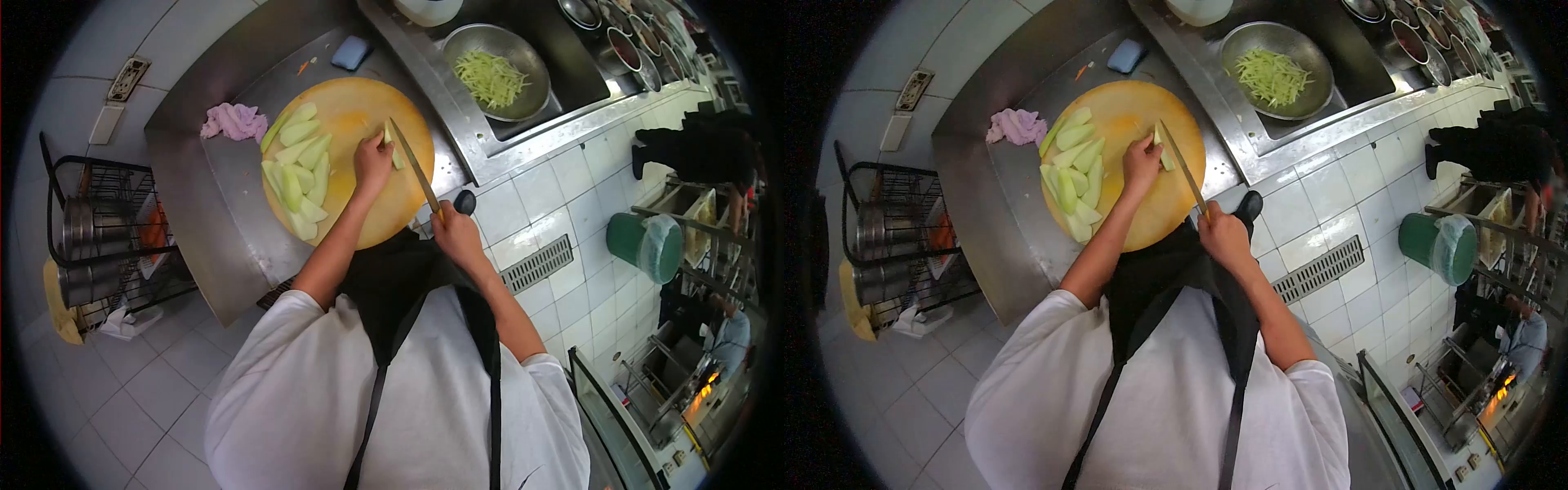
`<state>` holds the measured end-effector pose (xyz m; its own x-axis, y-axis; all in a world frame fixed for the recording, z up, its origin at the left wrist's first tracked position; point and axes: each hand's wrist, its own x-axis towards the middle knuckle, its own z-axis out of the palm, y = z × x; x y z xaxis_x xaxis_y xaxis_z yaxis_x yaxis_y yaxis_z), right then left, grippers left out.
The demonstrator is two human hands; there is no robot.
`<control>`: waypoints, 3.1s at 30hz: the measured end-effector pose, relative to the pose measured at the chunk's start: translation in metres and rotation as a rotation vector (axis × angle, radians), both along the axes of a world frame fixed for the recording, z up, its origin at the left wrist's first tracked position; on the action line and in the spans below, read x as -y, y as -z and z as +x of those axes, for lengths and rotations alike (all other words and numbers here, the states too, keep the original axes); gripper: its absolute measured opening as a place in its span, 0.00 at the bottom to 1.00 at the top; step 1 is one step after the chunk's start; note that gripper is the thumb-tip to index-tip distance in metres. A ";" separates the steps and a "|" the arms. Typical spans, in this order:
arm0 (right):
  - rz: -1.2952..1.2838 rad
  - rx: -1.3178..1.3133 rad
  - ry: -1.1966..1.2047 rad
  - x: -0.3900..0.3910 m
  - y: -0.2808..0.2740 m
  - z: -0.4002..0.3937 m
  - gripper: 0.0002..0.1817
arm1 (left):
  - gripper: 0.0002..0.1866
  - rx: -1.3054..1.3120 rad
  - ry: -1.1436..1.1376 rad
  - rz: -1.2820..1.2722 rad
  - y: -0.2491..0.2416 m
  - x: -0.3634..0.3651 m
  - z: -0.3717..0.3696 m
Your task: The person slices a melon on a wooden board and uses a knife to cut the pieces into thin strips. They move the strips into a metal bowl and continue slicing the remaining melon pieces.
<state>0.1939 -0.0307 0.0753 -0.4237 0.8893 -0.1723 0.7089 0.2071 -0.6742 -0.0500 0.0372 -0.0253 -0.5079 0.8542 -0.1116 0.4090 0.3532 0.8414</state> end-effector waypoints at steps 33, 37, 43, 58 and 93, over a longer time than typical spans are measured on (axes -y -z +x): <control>-0.076 0.016 0.066 0.003 -0.014 -0.016 0.11 | 0.17 0.008 -0.131 0.234 -0.007 0.005 0.035; -0.153 0.018 0.146 -0.002 -0.017 -0.008 0.11 | 0.19 -0.337 -0.060 0.172 -0.028 -0.001 0.034; -0.092 0.030 0.047 -0.001 -0.012 -0.002 0.11 | 0.19 -0.080 -0.070 0.148 -0.028 0.001 0.025; 0.031 0.106 -0.029 0.015 -0.005 -0.016 0.11 | 0.13 -0.141 -0.172 0.394 -0.004 0.014 0.036; -0.039 0.184 -0.045 -0.001 -0.015 -0.038 0.11 | 0.17 -0.192 -0.106 0.326 0.004 0.013 0.032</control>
<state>0.1555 -0.0295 0.0900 -0.4206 0.8614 -0.2846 0.8116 0.2171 -0.5424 -0.0176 0.0246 -0.0291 -0.5807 0.7705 0.2629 0.5457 0.1287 0.8280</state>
